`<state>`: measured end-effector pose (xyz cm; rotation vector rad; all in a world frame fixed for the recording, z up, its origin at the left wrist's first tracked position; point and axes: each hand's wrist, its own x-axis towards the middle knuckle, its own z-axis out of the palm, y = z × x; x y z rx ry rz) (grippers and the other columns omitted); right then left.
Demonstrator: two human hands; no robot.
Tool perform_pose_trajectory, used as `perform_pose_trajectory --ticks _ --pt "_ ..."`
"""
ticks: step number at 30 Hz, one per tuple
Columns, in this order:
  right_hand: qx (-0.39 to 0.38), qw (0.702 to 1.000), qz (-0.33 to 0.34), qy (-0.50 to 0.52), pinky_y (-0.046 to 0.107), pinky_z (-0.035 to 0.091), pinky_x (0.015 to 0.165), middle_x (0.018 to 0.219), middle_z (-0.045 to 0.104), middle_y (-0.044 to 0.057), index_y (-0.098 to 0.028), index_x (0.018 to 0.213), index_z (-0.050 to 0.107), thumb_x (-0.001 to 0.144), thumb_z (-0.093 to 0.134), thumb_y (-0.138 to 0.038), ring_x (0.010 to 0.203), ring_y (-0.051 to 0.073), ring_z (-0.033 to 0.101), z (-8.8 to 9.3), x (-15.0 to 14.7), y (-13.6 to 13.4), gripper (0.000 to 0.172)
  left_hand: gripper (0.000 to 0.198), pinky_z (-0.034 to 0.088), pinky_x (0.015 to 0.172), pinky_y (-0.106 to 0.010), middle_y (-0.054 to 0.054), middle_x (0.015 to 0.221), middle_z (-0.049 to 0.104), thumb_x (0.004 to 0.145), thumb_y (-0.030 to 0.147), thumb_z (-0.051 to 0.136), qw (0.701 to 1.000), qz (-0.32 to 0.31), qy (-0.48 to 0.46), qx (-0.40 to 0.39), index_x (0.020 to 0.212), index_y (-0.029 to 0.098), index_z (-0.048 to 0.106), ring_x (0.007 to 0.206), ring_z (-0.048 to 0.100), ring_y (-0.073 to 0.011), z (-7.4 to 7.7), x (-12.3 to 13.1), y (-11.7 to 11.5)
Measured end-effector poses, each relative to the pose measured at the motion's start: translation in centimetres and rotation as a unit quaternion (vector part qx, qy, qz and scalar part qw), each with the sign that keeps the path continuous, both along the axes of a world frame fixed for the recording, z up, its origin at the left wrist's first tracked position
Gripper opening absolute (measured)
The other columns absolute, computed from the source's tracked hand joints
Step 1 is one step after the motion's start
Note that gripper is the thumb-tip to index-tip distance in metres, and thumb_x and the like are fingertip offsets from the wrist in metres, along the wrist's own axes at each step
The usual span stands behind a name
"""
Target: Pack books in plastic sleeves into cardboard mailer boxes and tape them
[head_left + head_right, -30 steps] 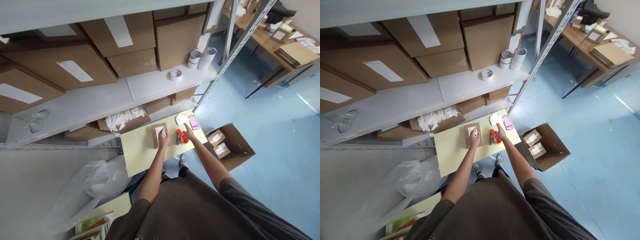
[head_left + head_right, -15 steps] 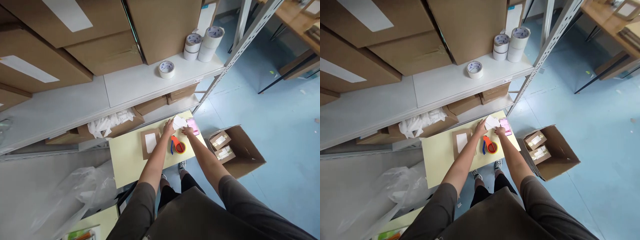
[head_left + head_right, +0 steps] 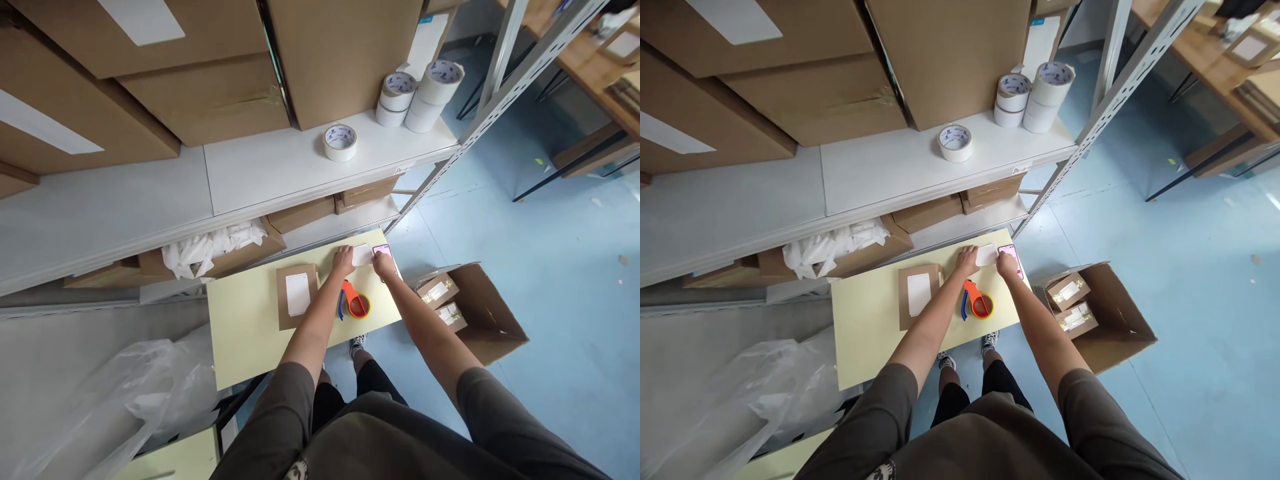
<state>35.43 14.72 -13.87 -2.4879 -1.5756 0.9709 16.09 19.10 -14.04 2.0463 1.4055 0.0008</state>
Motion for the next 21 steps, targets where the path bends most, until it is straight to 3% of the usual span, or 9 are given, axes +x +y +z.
perform_pose_trajectory --ticks 4,9,11,14,17,21 --pt "0.016 1.000 -0.012 -0.015 0.039 0.053 0.092 0.118 0.076 0.018 -0.019 0.132 0.069 0.102 0.058 -0.035 0.111 0.033 0.071 0.4 -0.4 -1.3 0.035 0.068 0.041 0.117 -0.047 -0.021 0.146 0.057 0.079 0.011 0.081 0.999 -0.032 0.029 0.005 0.142 0.016 0.058 0.140 0.046 -0.0361 0.1 -0.2 0.3" --pt "0.048 0.998 0.022 0.043 0.038 0.053 0.097 0.133 0.070 0.018 -0.017 0.149 0.057 0.100 0.063 -0.034 0.120 0.031 0.068 0.5 -2.2 -3.4 0.052 0.077 0.038 0.121 -0.049 -0.019 0.153 0.055 0.074 0.005 0.080 1.000 -0.020 0.003 -0.011 0.147 0.020 0.057 0.149 0.040 -0.0373 0.5 -2.4 0.1" --pt "0.037 0.997 0.020 0.064 0.039 0.054 0.097 0.136 0.069 0.018 -0.020 0.156 0.050 0.099 0.065 -0.038 0.120 0.032 0.069 0.4 -3.3 -3.8 0.061 0.090 0.037 0.123 -0.048 -0.018 0.162 0.048 0.072 0.006 0.083 0.999 0.027 -0.028 -0.016 0.155 0.022 0.051 0.154 0.036 -0.0373 0.6 -3.3 -0.5" --pt "0.027 0.997 -0.002 0.068 0.040 0.054 0.095 0.141 0.065 0.018 -0.024 0.160 0.044 0.100 0.066 -0.038 0.119 0.032 0.069 0.0 -4.8 -4.1 0.065 0.092 0.039 0.120 -0.046 -0.021 0.164 0.046 0.077 0.018 0.085 0.984 0.168 -0.052 -0.029 0.160 0.019 0.045 0.151 0.043 -0.0371 0.6 -4.0 -1.5" --pt "0.025 0.998 -0.015 0.059 0.038 0.054 0.095 0.141 0.062 0.016 -0.028 0.159 0.044 0.097 0.071 -0.035 0.118 0.031 0.070 -0.3 -5.6 -4.5 0.068 0.065 0.045 0.111 -0.043 -0.021 0.147 0.062 0.086 0.026 0.080 0.955 0.283 -0.049 -0.072 0.146 0.017 0.059 0.135 0.060 -0.0347 0.4 -4.0 -2.3" --pt "0.032 0.998 0.004 0.061 0.035 0.054 0.095 0.133 0.065 0.013 -0.031 0.157 0.048 0.097 0.071 -0.037 0.114 0.029 0.071 -0.3 -5.6 -4.8 0.065 0.032 0.048 0.101 -0.037 -0.015 0.125 0.076 0.089 0.022 0.076 0.941 0.323 -0.052 -0.087 0.121 0.019 0.073 0.117 0.070 -0.0280 0.2 -3.9 -2.7"
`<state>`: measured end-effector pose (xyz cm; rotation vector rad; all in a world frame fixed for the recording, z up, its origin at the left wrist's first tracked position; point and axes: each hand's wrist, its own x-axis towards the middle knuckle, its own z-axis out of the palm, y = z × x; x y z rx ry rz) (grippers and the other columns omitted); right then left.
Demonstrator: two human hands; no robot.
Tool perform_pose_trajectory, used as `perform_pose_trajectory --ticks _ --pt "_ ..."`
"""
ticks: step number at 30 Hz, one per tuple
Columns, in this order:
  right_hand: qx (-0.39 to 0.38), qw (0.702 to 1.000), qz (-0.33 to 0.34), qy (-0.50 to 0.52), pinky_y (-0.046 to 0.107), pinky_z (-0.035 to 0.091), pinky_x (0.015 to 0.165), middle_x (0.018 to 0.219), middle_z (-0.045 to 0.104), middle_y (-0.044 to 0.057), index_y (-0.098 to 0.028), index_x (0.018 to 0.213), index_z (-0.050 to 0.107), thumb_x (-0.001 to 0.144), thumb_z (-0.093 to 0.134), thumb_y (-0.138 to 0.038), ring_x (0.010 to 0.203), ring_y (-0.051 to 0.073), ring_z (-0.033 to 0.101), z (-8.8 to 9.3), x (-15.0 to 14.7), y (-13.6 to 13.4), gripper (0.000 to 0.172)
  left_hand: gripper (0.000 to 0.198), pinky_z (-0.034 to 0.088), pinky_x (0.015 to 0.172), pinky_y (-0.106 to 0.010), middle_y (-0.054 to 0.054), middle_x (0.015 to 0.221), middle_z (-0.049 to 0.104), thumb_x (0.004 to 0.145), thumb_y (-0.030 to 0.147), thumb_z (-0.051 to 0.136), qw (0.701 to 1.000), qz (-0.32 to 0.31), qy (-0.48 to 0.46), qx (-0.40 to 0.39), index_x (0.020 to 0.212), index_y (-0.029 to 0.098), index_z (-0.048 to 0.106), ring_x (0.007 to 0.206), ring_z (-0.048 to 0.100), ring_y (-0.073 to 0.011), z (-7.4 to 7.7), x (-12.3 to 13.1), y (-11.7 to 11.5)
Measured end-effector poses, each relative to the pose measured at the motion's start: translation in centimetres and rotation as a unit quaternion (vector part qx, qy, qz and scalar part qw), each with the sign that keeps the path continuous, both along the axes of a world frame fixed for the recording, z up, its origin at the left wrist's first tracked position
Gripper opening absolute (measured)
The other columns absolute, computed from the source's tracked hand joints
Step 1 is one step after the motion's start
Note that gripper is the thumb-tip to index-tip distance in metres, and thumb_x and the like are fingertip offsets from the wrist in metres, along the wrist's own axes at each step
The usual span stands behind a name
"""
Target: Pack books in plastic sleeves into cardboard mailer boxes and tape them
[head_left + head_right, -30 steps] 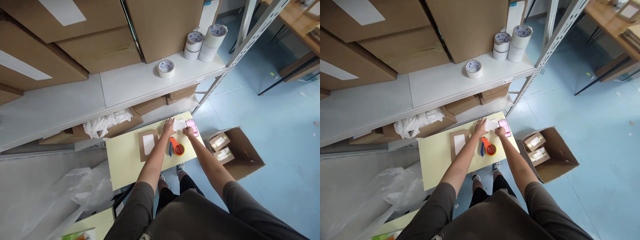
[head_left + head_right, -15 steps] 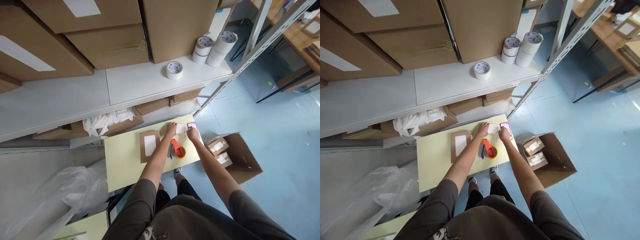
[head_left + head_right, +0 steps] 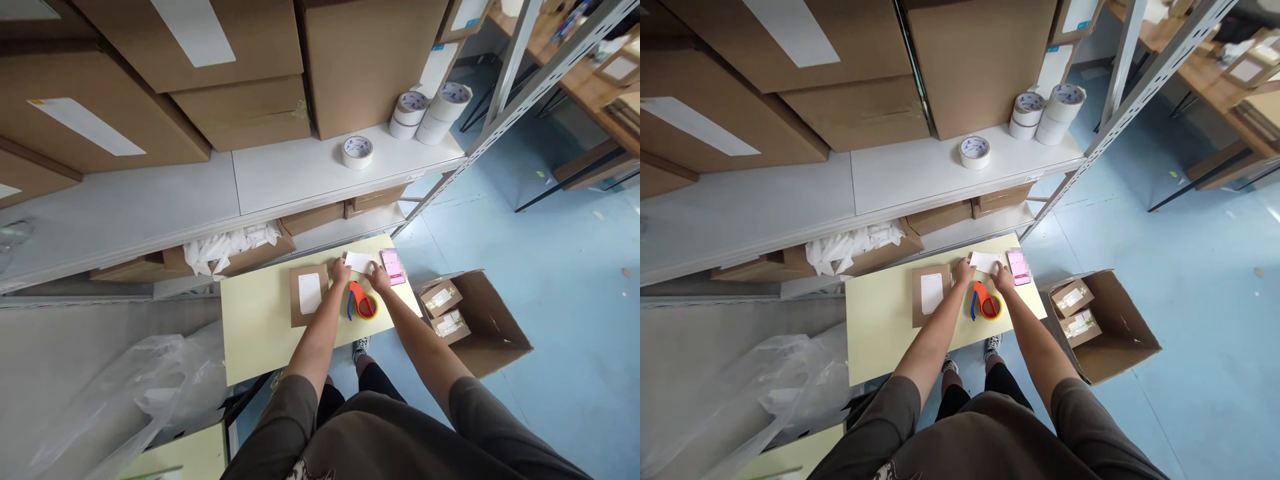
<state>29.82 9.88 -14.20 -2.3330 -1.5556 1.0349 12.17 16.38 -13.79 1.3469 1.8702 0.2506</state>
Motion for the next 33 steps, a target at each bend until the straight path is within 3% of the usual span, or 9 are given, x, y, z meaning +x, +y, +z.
perform_pose_trajectory --ticks 4,10,14,18,22,24,27,33 --pt "0.000 1.000 0.004 -0.004 0.036 0.054 0.096 0.134 0.067 0.015 -0.026 0.159 0.047 0.094 0.070 -0.033 0.114 0.030 0.071 1.1 0.3 0.1 0.069 0.014 0.049 0.090 -0.034 -0.012 0.104 0.080 0.094 0.025 0.068 1.000 -0.003 0.003 0.024 0.102 0.020 0.078 0.100 0.072 -0.0255 0.9 -0.7 -0.2" --pt "0.023 0.997 -0.063 0.043 0.038 0.056 0.095 0.127 0.072 0.014 -0.019 0.157 0.049 0.090 0.071 -0.040 0.114 0.030 0.071 3.7 0.1 -0.2 0.073 0.028 0.046 0.082 -0.033 -0.015 0.092 0.080 0.099 0.025 0.056 0.997 -0.064 -0.003 0.046 0.091 0.018 0.082 0.090 0.071 -0.0268 4.4 -1.7 -1.1" --pt "0.049 0.991 -0.094 0.083 0.040 0.057 0.098 0.133 0.071 0.013 -0.020 0.157 0.050 0.086 0.068 -0.029 0.112 0.028 0.072 5.2 0.2 -1.5 0.073 0.029 0.044 0.079 -0.031 -0.011 0.086 0.078 0.099 0.031 0.057 0.995 -0.071 0.008 0.073 0.089 0.021 0.082 0.086 0.068 -0.0249 7.3 -2.2 -2.2" --pt "0.084 0.981 -0.053 0.165 0.041 0.060 0.094 0.153 0.060 0.014 -0.025 0.160 0.049 0.081 0.062 -0.018 0.103 0.025 0.073 6.9 0.7 -1.9 0.080 0.032 0.039 0.069 -0.027 -0.001 0.070 0.068 0.097 0.040 0.059 0.992 -0.061 -0.053 0.094 0.082 0.019 0.078 0.071 0.058 -0.0185 10.4 -3.9 -3.2" --pt "0.130 0.961 0.052 0.239 0.041 0.058 0.099 0.165 0.050 0.013 -0.027 0.151 0.061 0.082 0.065 -0.020 0.118 0.027 0.069 9.7 0.5 -0.5 0.069 0.035 0.041 0.066 -0.025 0.000 0.067 0.065 0.090 0.048 0.065 0.986 -0.031 -0.115 0.116 0.071 0.019 0.072 0.071 0.057 -0.0175 13.1 -6.8 -4.3" --pt "0.123 0.949 0.111 0.266 0.041 0.057 0.098 0.157 0.060 0.012 -0.027 0.136 0.072 0.084 0.071 -0.027 0.122 0.029 0.067 11.2 0.1 0.5 0.053 0.035 0.046 0.068 -0.026 -0.001 0.069 0.067 0.089 0.048 0.065 0.981 0.002 -0.143 0.131 0.069 0.020 0.070 0.073 0.061 -0.0184 14.0 -8.4 -5.0" --pt "0.076 0.936 0.162 0.302 0.038 0.057 0.093 0.127 0.077 0.010 -0.023 0.115 0.080 0.084 0.077 -0.042 0.115 0.030 0.068 13.1 -0.4 1.7 0.037 0.034 0.052 0.073 -0.029 -0.002 0.070 0.070 0.087 0.049 0.066 0.972 0.055 -0.185 0.136 0.069 0.020 0.069 0.075 0.066 -0.0196 14.9 -10.5 -6.1" --pt "0.032 0.938 0.148 0.311 0.029 0.051 0.068 0.082 0.073 0.002 -0.020 0.088 0.077 0.084 0.074 -0.063 0.081 0.023 0.066 13.7 -0.5 2.7 0.044 0.032 0.061 0.079 -0.035 -0.006 0.076 0.074 0.080 0.050 0.077 0.954 0.141 -0.234 0.121 0.080 0.018 0.075 0.077 0.073 -0.0215 15.6 -12.7 -7.9"
